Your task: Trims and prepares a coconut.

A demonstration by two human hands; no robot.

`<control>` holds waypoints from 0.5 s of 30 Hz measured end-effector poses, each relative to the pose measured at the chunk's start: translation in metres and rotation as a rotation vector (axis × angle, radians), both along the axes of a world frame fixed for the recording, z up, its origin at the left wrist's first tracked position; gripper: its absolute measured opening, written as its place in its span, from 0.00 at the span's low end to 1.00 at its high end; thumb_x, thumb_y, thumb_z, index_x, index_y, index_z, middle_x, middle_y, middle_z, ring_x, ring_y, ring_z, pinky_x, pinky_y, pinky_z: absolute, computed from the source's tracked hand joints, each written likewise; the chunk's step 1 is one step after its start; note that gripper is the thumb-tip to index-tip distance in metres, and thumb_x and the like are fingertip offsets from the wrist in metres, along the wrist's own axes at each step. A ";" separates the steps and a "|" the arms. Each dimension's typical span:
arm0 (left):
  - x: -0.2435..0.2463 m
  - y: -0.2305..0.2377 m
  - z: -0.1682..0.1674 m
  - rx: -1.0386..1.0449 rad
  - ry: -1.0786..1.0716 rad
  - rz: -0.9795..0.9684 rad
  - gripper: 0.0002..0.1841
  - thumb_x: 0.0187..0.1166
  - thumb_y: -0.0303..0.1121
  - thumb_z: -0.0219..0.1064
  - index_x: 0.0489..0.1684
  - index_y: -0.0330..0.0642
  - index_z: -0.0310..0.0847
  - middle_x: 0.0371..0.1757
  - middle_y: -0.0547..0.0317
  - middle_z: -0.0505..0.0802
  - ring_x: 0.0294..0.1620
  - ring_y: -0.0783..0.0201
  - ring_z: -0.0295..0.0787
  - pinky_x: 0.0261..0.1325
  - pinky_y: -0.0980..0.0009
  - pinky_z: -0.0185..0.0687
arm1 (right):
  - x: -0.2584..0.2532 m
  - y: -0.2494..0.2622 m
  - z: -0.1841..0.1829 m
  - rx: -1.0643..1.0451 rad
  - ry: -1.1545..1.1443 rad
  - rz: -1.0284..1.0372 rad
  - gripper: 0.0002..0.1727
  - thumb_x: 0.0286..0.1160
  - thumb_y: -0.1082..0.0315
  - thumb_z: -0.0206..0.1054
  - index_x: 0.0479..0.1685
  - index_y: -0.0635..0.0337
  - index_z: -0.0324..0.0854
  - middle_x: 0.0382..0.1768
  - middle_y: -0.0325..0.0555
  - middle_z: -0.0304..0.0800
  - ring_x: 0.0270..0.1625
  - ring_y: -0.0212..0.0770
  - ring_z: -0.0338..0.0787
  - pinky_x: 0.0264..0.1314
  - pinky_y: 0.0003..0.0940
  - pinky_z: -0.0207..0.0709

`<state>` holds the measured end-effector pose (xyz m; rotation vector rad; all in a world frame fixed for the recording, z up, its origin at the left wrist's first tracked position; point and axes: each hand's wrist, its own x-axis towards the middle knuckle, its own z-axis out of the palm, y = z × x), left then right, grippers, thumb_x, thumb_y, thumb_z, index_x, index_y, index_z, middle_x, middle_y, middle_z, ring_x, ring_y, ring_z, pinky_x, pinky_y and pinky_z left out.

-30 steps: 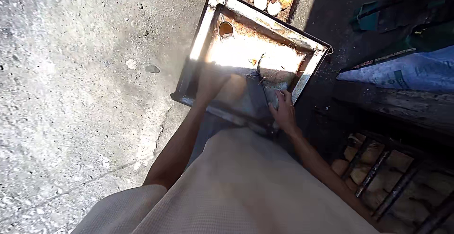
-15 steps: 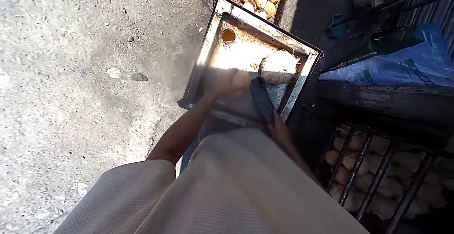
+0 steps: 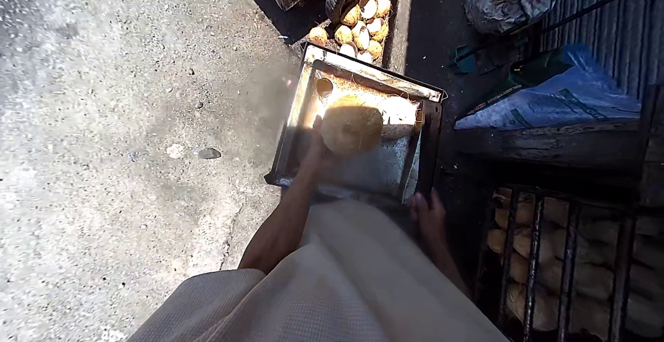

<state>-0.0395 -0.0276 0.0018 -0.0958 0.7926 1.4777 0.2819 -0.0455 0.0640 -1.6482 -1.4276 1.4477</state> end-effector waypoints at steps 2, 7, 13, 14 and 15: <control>-0.017 0.017 0.050 0.141 0.009 -0.021 0.40 0.76 0.79 0.34 0.56 0.60 0.83 0.45 0.64 0.95 0.46 0.68 0.93 0.45 0.65 0.91 | -0.008 0.001 -0.006 -0.003 -0.008 -0.056 0.26 0.85 0.63 0.56 0.76 0.70 0.65 0.22 0.35 0.79 0.14 0.28 0.75 0.16 0.25 0.75; -0.023 0.046 0.087 0.250 -0.012 0.244 0.42 0.78 0.78 0.30 0.61 0.60 0.81 0.50 0.62 0.93 0.50 0.66 0.91 0.47 0.62 0.91 | -0.034 0.005 -0.015 -0.066 0.160 -0.201 0.13 0.90 0.65 0.49 0.57 0.65 0.71 0.19 0.37 0.77 0.10 0.29 0.72 0.11 0.25 0.73; -0.036 0.070 0.090 0.210 0.018 0.240 0.35 0.84 0.70 0.37 0.63 0.56 0.79 0.52 0.57 0.92 0.53 0.59 0.90 0.53 0.54 0.89 | -0.073 0.007 0.029 -0.092 0.209 -0.246 0.13 0.96 0.69 0.39 0.48 0.63 0.68 0.15 0.32 0.72 0.09 0.25 0.69 0.11 0.21 0.71; -0.050 0.077 0.105 0.273 0.109 0.156 0.34 0.86 0.65 0.36 0.66 0.52 0.78 0.54 0.54 0.91 0.55 0.59 0.89 0.56 0.54 0.87 | -0.063 0.004 0.006 0.092 0.357 -0.172 0.13 0.94 0.71 0.39 0.48 0.67 0.68 0.15 0.32 0.75 0.09 0.22 0.70 0.10 0.19 0.70; -0.066 0.086 0.129 0.331 0.236 0.049 0.33 0.89 0.63 0.35 0.67 0.48 0.77 0.53 0.54 0.91 0.55 0.61 0.89 0.58 0.56 0.87 | -0.064 0.005 -0.003 0.220 0.466 -0.118 0.13 0.92 0.74 0.39 0.48 0.73 0.67 0.16 0.35 0.76 0.10 0.22 0.72 0.10 0.17 0.70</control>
